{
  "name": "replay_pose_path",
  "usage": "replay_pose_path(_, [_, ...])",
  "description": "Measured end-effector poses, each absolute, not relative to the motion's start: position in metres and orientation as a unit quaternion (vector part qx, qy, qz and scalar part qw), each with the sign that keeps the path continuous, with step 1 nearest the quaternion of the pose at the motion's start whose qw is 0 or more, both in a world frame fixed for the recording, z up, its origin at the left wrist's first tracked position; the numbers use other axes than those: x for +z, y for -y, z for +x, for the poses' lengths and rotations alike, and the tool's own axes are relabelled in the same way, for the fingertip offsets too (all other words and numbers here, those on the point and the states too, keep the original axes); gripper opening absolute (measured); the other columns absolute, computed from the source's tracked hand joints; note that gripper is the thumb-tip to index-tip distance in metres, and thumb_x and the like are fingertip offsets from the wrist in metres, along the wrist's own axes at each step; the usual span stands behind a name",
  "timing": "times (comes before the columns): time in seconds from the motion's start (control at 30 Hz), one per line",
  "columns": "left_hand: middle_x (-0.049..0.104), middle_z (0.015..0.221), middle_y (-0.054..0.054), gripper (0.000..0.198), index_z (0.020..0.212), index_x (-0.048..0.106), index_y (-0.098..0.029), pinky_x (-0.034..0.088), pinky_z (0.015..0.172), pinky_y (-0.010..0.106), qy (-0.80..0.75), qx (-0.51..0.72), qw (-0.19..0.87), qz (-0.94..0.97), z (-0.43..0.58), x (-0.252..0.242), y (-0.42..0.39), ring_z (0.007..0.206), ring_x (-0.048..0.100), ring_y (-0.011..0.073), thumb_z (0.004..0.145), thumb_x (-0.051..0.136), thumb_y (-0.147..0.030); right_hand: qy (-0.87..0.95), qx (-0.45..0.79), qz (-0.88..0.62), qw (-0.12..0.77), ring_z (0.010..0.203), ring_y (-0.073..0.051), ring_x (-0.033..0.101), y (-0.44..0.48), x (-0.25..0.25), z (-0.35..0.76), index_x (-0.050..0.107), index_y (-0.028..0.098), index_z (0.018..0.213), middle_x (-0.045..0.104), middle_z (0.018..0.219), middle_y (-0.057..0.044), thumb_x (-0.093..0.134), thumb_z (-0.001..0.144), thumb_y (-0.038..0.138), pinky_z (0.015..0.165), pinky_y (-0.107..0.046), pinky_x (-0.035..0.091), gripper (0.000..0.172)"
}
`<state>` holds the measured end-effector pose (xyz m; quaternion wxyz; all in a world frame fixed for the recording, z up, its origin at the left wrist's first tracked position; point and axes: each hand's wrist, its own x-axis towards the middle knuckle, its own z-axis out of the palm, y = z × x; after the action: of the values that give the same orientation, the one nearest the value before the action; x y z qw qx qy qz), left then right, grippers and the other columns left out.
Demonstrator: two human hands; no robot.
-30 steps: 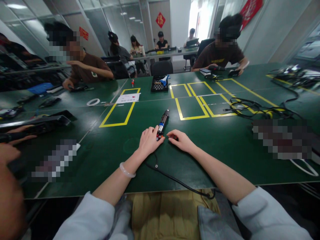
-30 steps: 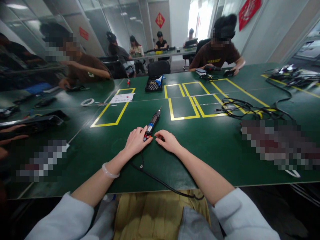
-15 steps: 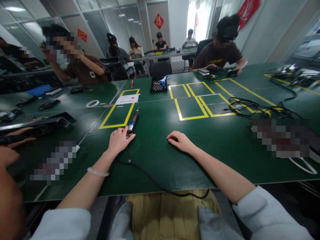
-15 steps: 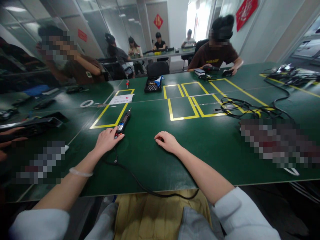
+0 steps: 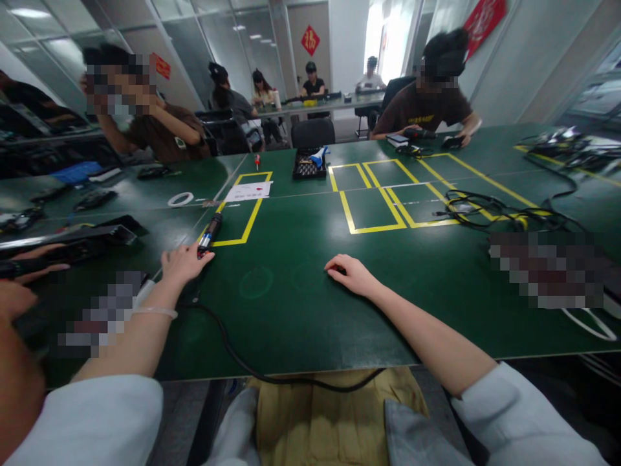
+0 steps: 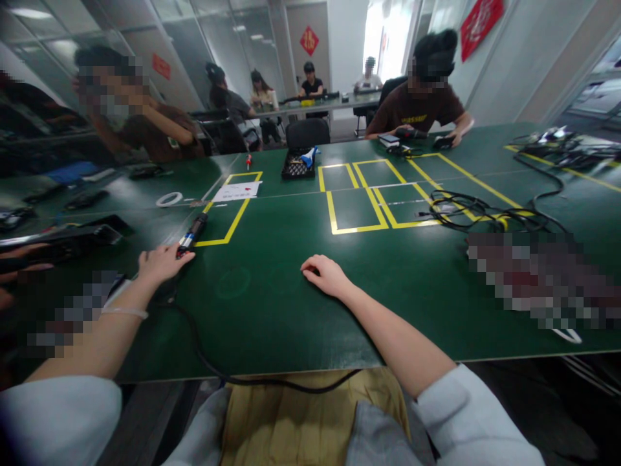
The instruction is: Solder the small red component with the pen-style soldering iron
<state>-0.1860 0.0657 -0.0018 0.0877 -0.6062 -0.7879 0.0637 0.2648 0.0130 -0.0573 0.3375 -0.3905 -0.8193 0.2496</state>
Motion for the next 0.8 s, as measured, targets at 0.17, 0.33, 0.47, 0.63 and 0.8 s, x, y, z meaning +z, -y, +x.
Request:
replay_pose_path(0.17, [0.062, 0.098, 0.007, 0.061, 0.122, 0.05, -0.013, 0.03, 0.096, 0.046, 0.782, 0.076, 0.145, -0.601, -0.183, 0.002, -0.061, 0.099, 0.055, 0.0284, 0.088, 0.033, -0.061, 0.821, 0.249, -0.391, 0.334, 0.084, -0.017, 0.057, -0.013, -0.057, 0.264, 0.066, 0.02, 0.093, 0.065, 0.088, -0.004, 0.056, 0.086, 0.018, 0.077, -0.03, 0.045, 0.012])
replay_pose_path(0.33, [0.064, 0.1, 0.007, 0.045, 0.105, 0.056, -0.012, 0.03, 0.099, 0.045, 0.766, 0.032, 0.209, -0.607, -0.173, -0.005, -0.054, 0.096, 0.058, 0.0256, 0.088, 0.04, -0.051, 0.822, 0.248, -0.391, 0.331, 0.083, -0.017, 0.057, -0.014, -0.058, 0.264, 0.066, 0.019, 0.093, 0.066, 0.087, -0.004, 0.056, 0.087, 0.018, 0.077, -0.03, 0.045, 0.012])
replay_pose_path(0.47, [0.064, 0.089, 0.005, 0.035, 0.094, 0.057, -0.01, 0.028, 0.101, 0.048, 0.779, 0.006, 0.174, -0.603, -0.164, 0.002, -0.055, 0.098, 0.058, 0.0262, 0.089, 0.04, -0.04, 0.822, 0.25, -0.392, 0.33, 0.083, -0.017, 0.057, -0.014, -0.059, 0.264, 0.066, 0.019, 0.093, 0.066, 0.087, -0.004, 0.056, 0.086, 0.017, 0.076, -0.03, 0.045, 0.012])
replay_pose_path(0.63, [0.065, 0.095, 0.007, 0.034, 0.103, 0.058, -0.014, 0.036, 0.096, 0.045, 0.746, -0.115, 0.056, -0.653, -0.117, 0.013, -0.062, 0.106, 0.056, 0.0281, 0.092, 0.037, -0.038, 0.821, 0.251, -0.392, 0.33, 0.083, -0.017, 0.057, -0.013, -0.058, 0.263, 0.066, 0.019, 0.093, 0.066, 0.087, -0.004, 0.056, 0.086, 0.017, 0.076, -0.03, 0.045, 0.012])
replay_pose_path(0.8, [0.065, 0.086, 0.005, 0.037, 0.108, 0.057, -0.012, 0.048, 0.078, 0.032, 0.574, -0.229, -0.322, -0.717, -0.024, 0.005, -0.056, 0.08, 0.063, 0.0159, 0.09, 0.043, -0.041, 0.817, 0.262, -0.389, 0.335, 0.085, -0.017, 0.058, -0.014, -0.059, 0.263, 0.066, 0.019, 0.093, 0.066, 0.089, -0.005, 0.056, 0.086, 0.018, 0.079, -0.03, 0.045, 0.012])
